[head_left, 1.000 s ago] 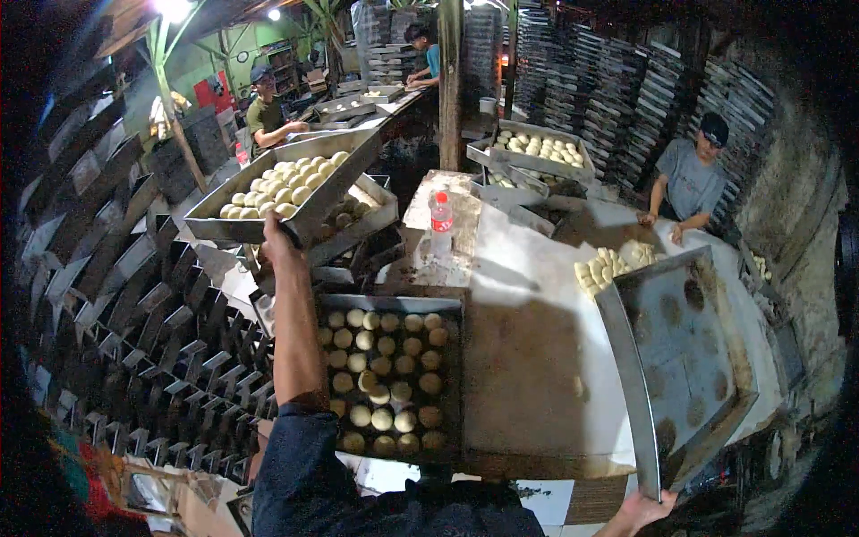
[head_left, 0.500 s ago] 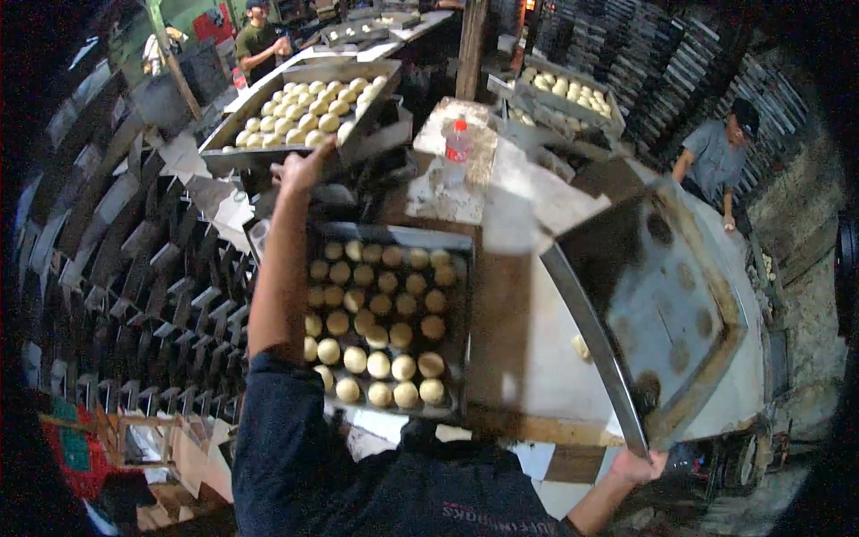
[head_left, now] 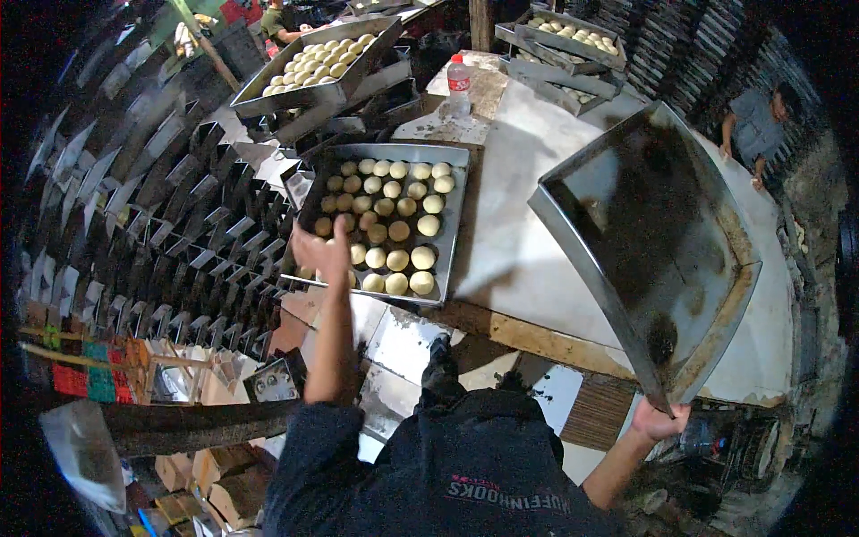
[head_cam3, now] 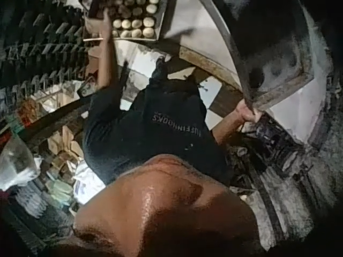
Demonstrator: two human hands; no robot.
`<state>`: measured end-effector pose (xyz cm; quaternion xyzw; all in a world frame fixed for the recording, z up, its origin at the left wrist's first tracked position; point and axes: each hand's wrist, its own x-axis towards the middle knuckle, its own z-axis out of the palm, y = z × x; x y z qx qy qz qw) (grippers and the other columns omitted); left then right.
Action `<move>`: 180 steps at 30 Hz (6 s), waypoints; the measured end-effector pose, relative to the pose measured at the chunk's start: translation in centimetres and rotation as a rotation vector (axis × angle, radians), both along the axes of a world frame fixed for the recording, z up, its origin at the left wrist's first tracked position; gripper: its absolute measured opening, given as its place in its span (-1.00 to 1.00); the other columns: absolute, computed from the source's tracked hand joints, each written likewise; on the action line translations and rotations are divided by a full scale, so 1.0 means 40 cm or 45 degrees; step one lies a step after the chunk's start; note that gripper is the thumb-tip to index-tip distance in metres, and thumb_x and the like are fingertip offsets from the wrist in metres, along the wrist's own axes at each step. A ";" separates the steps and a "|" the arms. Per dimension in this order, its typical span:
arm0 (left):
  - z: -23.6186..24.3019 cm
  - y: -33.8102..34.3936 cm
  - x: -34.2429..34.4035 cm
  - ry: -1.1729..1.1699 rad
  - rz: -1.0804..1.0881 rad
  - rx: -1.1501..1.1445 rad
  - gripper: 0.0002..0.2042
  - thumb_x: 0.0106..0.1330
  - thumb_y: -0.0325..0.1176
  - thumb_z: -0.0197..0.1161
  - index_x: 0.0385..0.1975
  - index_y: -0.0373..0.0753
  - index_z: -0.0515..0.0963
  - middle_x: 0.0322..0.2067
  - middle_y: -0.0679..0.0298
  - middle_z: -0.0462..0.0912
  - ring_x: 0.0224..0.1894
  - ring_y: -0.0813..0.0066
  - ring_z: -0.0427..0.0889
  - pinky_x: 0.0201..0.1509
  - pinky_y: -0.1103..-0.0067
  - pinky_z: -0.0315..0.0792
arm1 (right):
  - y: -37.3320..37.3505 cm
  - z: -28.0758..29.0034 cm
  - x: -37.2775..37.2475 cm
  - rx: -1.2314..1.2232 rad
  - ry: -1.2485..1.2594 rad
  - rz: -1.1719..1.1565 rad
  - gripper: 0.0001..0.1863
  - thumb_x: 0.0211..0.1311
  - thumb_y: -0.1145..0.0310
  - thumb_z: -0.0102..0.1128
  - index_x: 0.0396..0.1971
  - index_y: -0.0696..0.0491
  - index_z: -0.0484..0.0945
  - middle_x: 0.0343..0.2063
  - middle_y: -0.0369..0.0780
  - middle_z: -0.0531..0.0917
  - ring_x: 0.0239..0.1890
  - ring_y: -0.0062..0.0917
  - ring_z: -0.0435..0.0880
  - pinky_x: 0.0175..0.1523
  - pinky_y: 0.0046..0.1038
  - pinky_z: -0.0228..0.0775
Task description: Shaping raw bread dough and placing it onto baking trays in a bakery production area.
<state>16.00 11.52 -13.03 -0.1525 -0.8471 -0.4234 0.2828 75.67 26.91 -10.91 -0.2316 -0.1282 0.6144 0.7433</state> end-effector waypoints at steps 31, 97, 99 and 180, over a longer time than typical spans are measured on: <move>0.436 -0.548 0.455 -0.564 -0.198 1.376 -0.92 -0.07 -0.44 -0.04 -0.71 -0.12 0.24 -0.65 0.34 0.30 -0.60 0.46 0.42 -0.53 0.52 0.49 | 0.225 -0.279 0.037 0.287 0.260 0.547 -0.72 0.20 0.05 0.00 -0.60 -0.13 0.40 -0.51 -0.38 0.51 -0.32 -0.56 0.48 0.00 -0.40 0.29; 0.051 0.011 0.008 -0.486 -0.561 -0.276 -0.39 0.09 -0.09 0.28 0.03 -0.42 0.36 -0.14 -0.05 0.49 -0.05 0.11 0.46 0.10 0.41 0.29 | 0.080 -0.360 -0.640 0.293 -1.301 0.894 -0.68 -0.07 0.42 -0.02 -0.21 0.08 0.35 -0.60 -0.35 0.27 -0.59 -0.61 0.24 -0.48 -0.50 0.16; -0.055 -0.017 0.091 -0.310 -0.335 -0.407 -0.33 0.05 -0.10 0.32 0.08 -0.43 0.30 -0.05 -0.12 0.39 0.03 -0.05 0.35 0.17 0.28 0.20 | 0.075 -0.339 -0.622 0.223 -1.194 1.087 -0.64 -0.18 0.50 0.01 -0.25 0.14 0.32 -0.51 -0.28 0.35 -0.55 -0.54 0.34 -0.47 -0.43 0.28; -0.285 0.676 1.138 -0.427 -1.424 -0.209 -0.60 -0.06 -0.15 0.49 -0.38 -0.31 0.52 -0.44 0.13 0.45 -0.38 0.23 0.47 -0.32 0.46 0.41 | 0.675 -0.345 0.578 0.038 -1.061 -0.027 -0.76 0.23 0.15 0.13 -0.34 0.02 0.44 -0.50 -0.40 0.40 -0.44 -0.67 0.38 -0.34 -0.56 0.29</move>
